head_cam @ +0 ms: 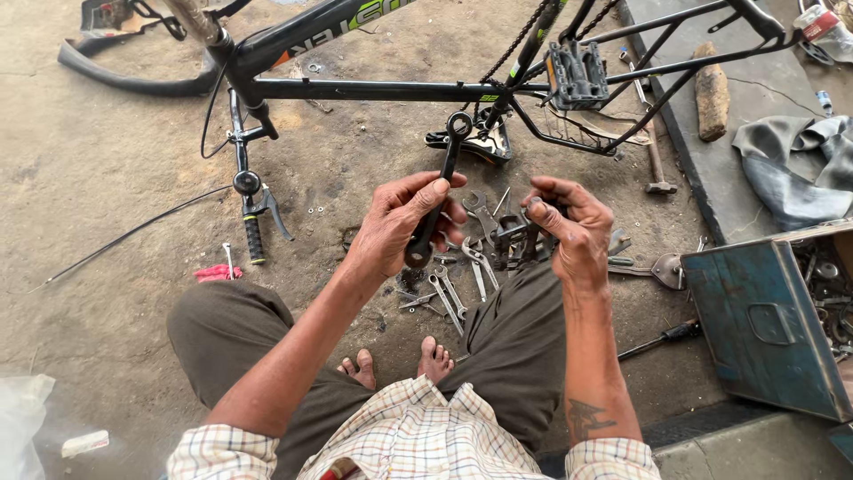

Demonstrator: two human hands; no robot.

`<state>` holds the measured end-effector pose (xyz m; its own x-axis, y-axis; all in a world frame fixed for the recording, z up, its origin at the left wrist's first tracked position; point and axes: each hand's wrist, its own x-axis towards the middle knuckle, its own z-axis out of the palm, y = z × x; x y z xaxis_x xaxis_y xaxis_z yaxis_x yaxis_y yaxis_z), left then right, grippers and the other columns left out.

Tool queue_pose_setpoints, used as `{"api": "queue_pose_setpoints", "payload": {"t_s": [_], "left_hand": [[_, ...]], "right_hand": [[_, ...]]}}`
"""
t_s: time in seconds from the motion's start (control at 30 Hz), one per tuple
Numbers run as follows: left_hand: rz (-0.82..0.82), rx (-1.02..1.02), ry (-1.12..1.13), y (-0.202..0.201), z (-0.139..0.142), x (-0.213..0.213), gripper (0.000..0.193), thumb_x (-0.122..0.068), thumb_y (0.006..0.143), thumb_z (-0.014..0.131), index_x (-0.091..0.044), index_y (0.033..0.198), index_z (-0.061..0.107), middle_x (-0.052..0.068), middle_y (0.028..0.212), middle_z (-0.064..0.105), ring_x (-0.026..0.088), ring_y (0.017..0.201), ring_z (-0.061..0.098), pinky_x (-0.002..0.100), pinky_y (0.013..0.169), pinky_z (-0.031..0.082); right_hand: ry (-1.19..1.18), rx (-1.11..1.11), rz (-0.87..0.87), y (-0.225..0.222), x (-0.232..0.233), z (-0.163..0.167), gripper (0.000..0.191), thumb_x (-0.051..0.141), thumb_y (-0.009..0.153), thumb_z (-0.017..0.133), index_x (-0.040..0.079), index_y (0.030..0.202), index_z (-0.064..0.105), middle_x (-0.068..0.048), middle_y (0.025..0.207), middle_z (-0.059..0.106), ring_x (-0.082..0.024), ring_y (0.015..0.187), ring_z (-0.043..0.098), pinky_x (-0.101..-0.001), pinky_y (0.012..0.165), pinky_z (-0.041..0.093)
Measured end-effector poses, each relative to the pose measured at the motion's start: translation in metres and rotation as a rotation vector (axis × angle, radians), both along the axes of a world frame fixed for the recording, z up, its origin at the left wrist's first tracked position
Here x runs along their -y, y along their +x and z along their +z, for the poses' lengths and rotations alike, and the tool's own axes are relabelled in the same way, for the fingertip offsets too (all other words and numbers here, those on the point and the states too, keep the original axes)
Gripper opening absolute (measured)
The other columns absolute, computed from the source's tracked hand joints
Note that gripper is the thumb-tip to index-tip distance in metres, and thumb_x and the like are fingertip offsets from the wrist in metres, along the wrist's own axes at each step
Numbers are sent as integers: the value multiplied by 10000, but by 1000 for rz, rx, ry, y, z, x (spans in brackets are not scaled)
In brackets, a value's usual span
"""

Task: The person sits on the ground and uses a wrench and hammer to repair a bicycle pedal. They clean the pedal, strike the wrench with a hammer to adjust it, and then install the pedal onto the bicycle crank.

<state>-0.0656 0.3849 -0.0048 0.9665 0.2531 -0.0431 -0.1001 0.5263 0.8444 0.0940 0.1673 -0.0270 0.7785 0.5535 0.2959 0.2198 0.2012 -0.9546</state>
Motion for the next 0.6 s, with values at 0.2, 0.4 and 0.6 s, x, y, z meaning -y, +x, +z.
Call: {"api": "queue_pose_setpoints", "payload": {"t_s": [0.2,0.4,0.6], "left_hand": [[44,2,-164,-4,-4,-3,424,-264,980,682,49,1265,658,175,986,765,265,860,780,377,693,665],[103,-22,-210,-1,-6,-6,411,-239,950,703,40,1250,671,196,1012,772,297,892,783,427,716,682],[165,-51,-272,1,-4,-3,393,-183,986,637,67,1290,626,220,1039,751,314,901,777,432,706,684]], "right_hand": [[184,-227,-70,-7,-6,-19,204,125,934,800,9,1096,757,-111,953,777,-150,832,733,-259,775,605],[217,-289,-138,-8,-7,-18,200,126,925,813,-10,1054,745,-140,957,766,-195,875,741,-318,820,604],[252,-349,-139,-12,-9,-16,260,158,933,810,-53,1071,749,-150,956,756,-193,889,720,-292,866,581]]}}
